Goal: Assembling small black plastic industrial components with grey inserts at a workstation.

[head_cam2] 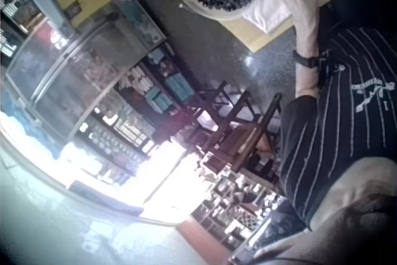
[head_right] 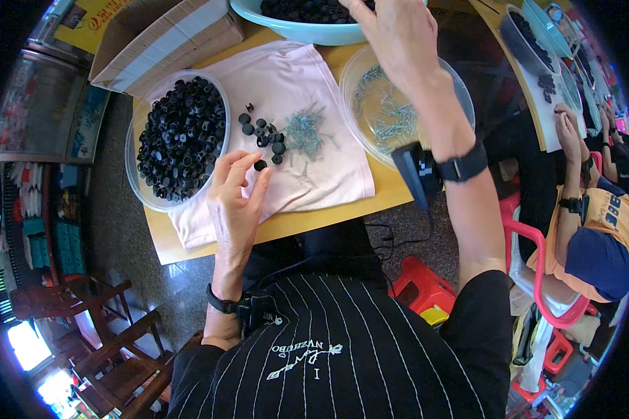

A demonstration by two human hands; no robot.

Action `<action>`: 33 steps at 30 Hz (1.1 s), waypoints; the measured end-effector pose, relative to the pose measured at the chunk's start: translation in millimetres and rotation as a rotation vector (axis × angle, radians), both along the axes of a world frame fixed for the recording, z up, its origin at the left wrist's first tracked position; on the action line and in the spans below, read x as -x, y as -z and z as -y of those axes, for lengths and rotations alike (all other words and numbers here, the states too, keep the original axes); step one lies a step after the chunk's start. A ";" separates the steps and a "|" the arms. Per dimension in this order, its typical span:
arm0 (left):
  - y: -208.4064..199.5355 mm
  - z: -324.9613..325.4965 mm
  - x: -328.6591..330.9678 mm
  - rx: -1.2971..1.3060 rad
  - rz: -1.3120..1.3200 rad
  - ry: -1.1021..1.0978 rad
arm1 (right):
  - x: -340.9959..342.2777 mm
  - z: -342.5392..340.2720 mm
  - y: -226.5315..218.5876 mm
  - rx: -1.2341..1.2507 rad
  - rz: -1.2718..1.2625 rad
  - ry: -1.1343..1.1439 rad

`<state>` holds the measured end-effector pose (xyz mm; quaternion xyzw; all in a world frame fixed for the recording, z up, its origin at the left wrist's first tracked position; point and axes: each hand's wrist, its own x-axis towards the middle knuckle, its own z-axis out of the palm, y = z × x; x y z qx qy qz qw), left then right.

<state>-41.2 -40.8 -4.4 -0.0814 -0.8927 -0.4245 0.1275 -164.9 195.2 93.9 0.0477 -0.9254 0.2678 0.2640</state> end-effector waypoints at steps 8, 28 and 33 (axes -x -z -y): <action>2.0 -8.5 8.4 0.074 -0.047 0.045 | -12.1 12.7 18.0 -0.116 -0.237 -0.004; -5.7 -21.7 -19.2 -0.244 -0.036 0.220 | -170.6 43.0 83.9 1.115 0.571 -0.348; 0.1 -34.8 -8.8 -0.083 0.061 0.158 | -169.6 40.6 95.9 0.533 0.278 -0.237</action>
